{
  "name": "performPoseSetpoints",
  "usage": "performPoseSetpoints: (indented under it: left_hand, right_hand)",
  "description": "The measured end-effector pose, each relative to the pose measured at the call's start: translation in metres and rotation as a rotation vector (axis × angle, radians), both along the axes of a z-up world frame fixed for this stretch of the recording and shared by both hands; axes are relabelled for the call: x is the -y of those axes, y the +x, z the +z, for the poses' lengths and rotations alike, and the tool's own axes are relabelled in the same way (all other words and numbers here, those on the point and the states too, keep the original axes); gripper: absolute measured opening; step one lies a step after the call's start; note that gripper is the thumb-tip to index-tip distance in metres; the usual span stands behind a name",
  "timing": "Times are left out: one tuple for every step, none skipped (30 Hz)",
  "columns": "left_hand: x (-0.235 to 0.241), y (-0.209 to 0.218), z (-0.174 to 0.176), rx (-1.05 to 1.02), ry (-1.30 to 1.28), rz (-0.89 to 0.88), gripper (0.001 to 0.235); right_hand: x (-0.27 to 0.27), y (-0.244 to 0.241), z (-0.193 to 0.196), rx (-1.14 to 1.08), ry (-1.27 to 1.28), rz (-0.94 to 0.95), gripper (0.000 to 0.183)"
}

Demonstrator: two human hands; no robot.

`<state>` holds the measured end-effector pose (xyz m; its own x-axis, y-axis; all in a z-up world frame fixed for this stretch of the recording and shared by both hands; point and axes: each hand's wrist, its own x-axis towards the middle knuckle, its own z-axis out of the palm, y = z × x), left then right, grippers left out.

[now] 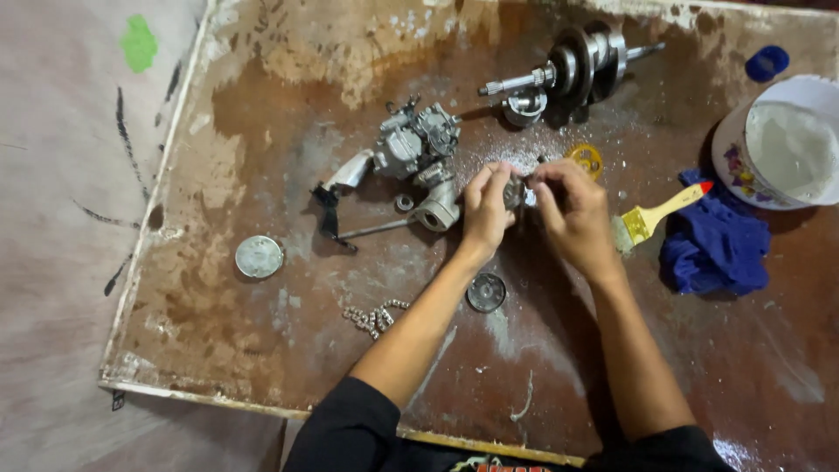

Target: Cleaning and assembling various motorcycle engine components including a carburetor and gears.

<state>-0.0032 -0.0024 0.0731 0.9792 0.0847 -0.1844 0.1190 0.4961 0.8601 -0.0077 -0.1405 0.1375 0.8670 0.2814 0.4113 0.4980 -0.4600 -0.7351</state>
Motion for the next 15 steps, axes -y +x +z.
performPoseSetpoints:
  left_hand:
    - [-0.001, 0.0, 0.0, 0.011, 0.002, 0.002, 0.025]
    - [-0.001, -0.001, 0.0, 0.009, -0.014, 0.006, 0.024]
    - [-0.001, -0.002, -0.001, 0.006, -0.03, 0.009, 0.023]
    - [-0.001, -0.002, 0.0, 0.002, -0.034, 0.011, 0.023]
    - [-0.001, -0.002, -0.001, -0.013, -0.04, 0.006, 0.023]
    - [-0.002, -0.003, -0.002, -0.028, -0.043, 0.002, 0.022]
    - [-0.001, -0.001, -0.001, -0.032, -0.045, 0.007, 0.022]
    - [0.0, -0.002, -0.001, -0.022, -0.058, 0.013, 0.022]
    - [0.0, -0.002, -0.001, -0.013, -0.071, 0.019, 0.023]
    - [0.001, -0.003, -0.003, -0.009, -0.068, 0.02, 0.023]
    - [0.002, -0.004, -0.003, -0.002, -0.07, 0.028, 0.022]
    - [0.003, -0.002, -0.003, 0.013, -0.069, 0.036, 0.021]
    - [-0.001, 0.002, -0.003, 0.023, -0.065, 0.038, 0.021]
    - [0.0, 0.001, -0.005, 0.023, -0.068, 0.023, 0.02]
    - [0.001, 0.0, -0.008, 0.024, -0.072, 0.007, 0.018]
  right_hand:
    - [-0.003, 0.001, 0.001, 0.011, 0.002, 0.002, 0.008]
    - [-0.004, 0.0, 0.002, 0.005, -0.026, 0.01, 0.011]
    - [-0.006, 0.0, 0.002, -0.001, -0.054, 0.018, 0.014]
    - [-0.006, -0.001, 0.003, -0.005, -0.059, 0.021, 0.014]
    - [-0.007, -0.001, 0.002, -0.006, -0.087, 0.017, 0.014]
    - [-0.007, -0.003, 0.0, -0.007, -0.113, 0.016, 0.014]
    - [-0.008, -0.002, 0.0, -0.01, -0.115, 0.02, 0.014]
    - [-0.008, -0.003, -0.001, -0.013, -0.062, 0.023, 0.014]
    - [-0.009, -0.004, -0.001, -0.015, -0.009, 0.026, 0.014]
    - [-0.009, -0.004, -0.003, -0.012, -0.006, 0.027, 0.014]
    - [-0.009, -0.005, -0.005, 0.024, -0.028, 0.013, 0.011]
    - [-0.01, -0.003, -0.006, 0.067, -0.049, -0.001, 0.009]
    - [-0.011, 0.002, -0.011, 0.077, -0.044, 0.001, 0.009]
    - [-0.009, 0.002, -0.018, 0.077, -0.056, 0.0, 0.009]
    - [-0.008, 0.002, -0.024, 0.077, -0.068, 0.0, 0.01]
